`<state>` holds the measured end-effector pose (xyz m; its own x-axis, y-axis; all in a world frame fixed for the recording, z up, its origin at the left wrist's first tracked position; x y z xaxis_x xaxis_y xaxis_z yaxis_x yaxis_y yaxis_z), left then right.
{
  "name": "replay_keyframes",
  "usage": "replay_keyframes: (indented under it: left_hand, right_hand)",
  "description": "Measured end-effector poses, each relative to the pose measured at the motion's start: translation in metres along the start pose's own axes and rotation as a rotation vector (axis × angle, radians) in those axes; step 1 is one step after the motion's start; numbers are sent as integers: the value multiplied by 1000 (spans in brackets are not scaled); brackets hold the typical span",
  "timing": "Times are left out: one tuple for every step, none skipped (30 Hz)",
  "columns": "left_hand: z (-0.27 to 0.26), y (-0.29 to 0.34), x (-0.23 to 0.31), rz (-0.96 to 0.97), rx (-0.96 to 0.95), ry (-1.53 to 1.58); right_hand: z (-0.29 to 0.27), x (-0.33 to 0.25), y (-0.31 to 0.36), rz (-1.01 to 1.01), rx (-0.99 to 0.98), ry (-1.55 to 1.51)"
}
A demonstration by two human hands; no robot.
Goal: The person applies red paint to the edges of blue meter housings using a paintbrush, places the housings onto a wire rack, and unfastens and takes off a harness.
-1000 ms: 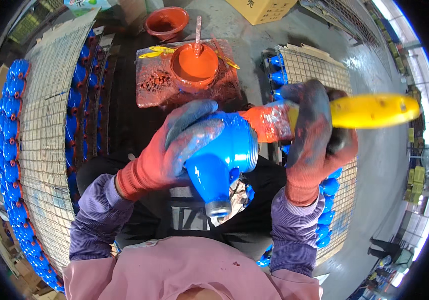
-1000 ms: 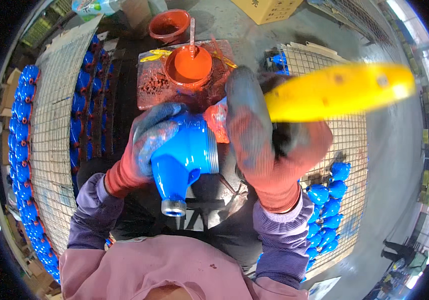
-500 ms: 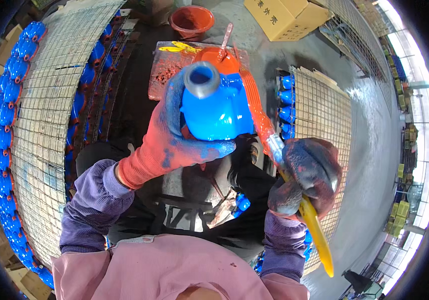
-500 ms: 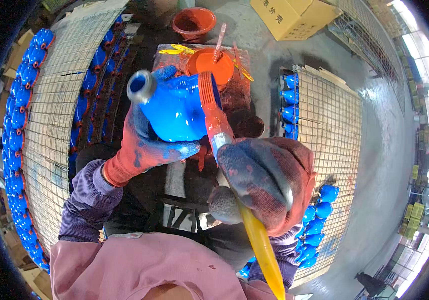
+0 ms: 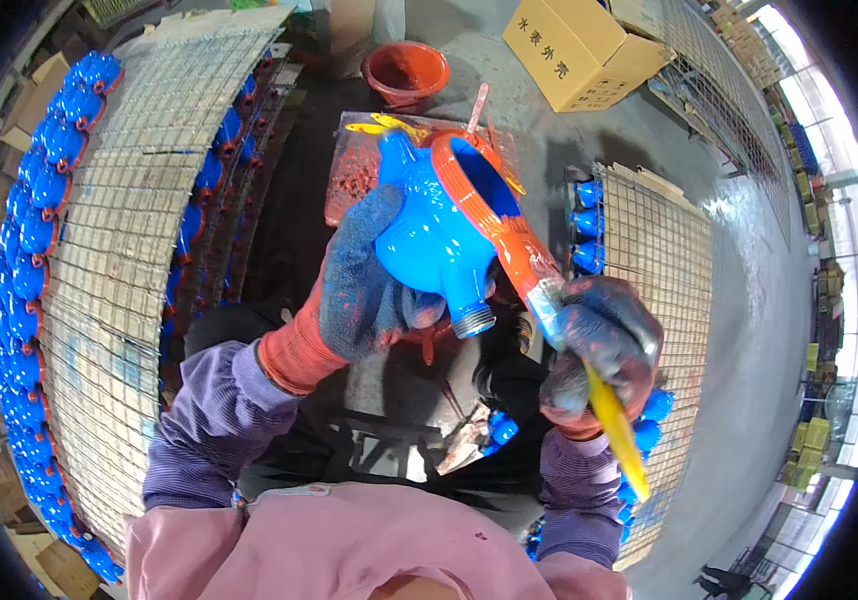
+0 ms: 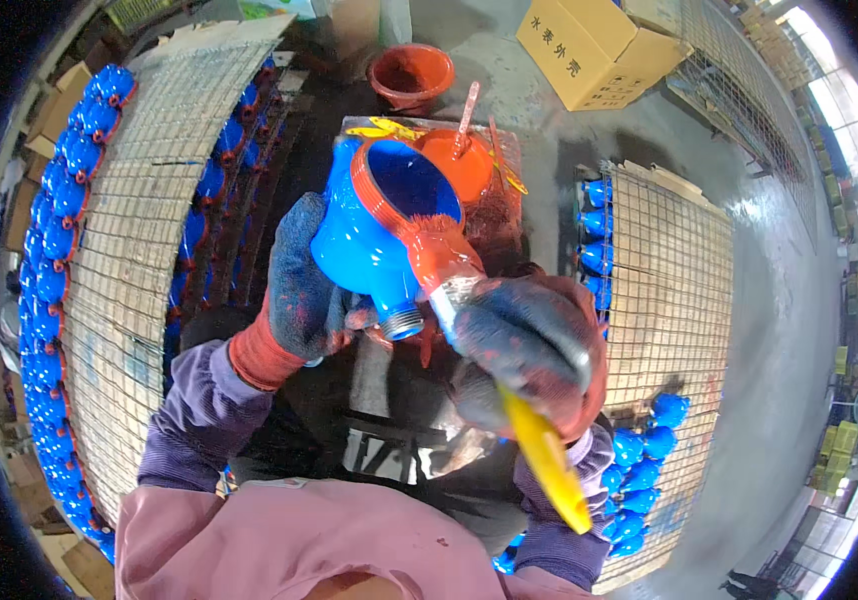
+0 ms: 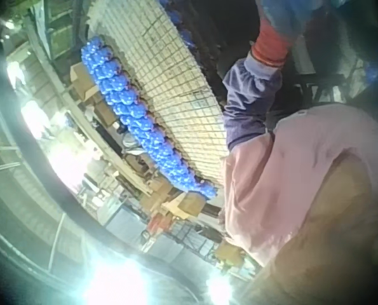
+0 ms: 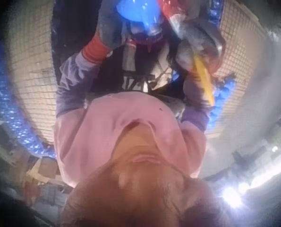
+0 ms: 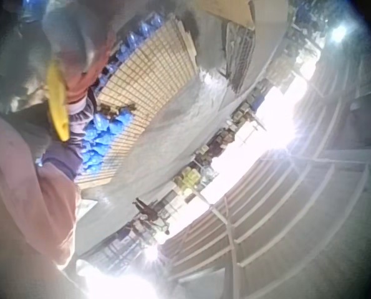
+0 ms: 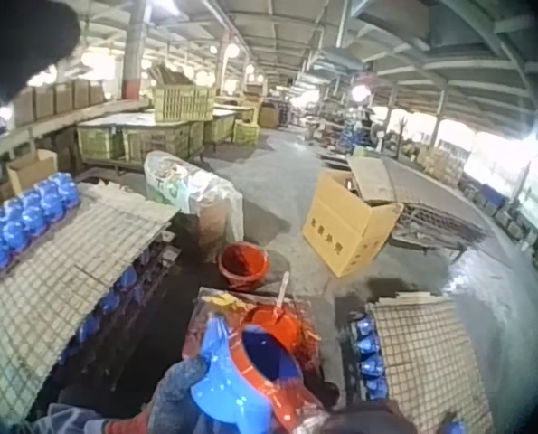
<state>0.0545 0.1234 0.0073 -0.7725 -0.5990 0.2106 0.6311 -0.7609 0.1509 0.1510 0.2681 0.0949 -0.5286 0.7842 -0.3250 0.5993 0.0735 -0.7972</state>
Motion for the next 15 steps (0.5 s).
replay_keyframes:
  left_hand:
    - [9,2,-1,-61,-19,204]
    - [3,-2,-2,-181,-251,273]
    - [3,0,-2,-186,-248,253]
    - [8,0,-5,-151,-134,260]
    - [9,1,-7,-116,-20,265]
    - [12,1,-9,-205,-113,385]
    - [4,-4,-12,-222,-111,371]
    - [2,-5,-14,-262,-247,357]
    - [5,-4,-14,-303,-383,344]
    - [10,-1,-14,-337,-350,369]
    - [8,3,-19,-348,-344,363]
    - [-1,5,-20,-216,-261,338]
    - [-8,6,-18,-86,-182,313]
    - [6,3,-19,-413,-395,435]
    - [0,0,-20,-429,-395,435]
  right_hand:
    - [2,4,3,37,63,-47]
    - [2,6,2,90,32,-92]
    - [-1,8,2,142,2,-138]
    - [-2,12,1,166,-39,-183]
    - [-3,15,4,202,12,-223]
    - [-3,19,8,214,107,-280]
    - [-1,25,14,228,204,-332]
    - [0,36,19,244,301,-334]
    - [0,39,18,268,298,-342]
    - [3,43,19,316,302,-421]
    - [5,46,20,364,304,-500]
    - [8,49,20,417,323,-621]
    - [11,57,24,449,342,-731]
    - [10,77,47,525,372,-610]
    - [10,97,68,604,400,-491]
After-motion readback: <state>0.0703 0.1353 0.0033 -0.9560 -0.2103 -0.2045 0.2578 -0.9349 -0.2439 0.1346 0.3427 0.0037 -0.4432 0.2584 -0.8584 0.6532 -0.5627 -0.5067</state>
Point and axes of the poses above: each hand's wrist, its own y-axis away from the middle knuckle, its own z-axis out of the palm, x = y × z, the point moved 5 cm from there along -y, towards the middle knuckle, and after that the axes turned 7 degrees about y, right-handed, at the moved point
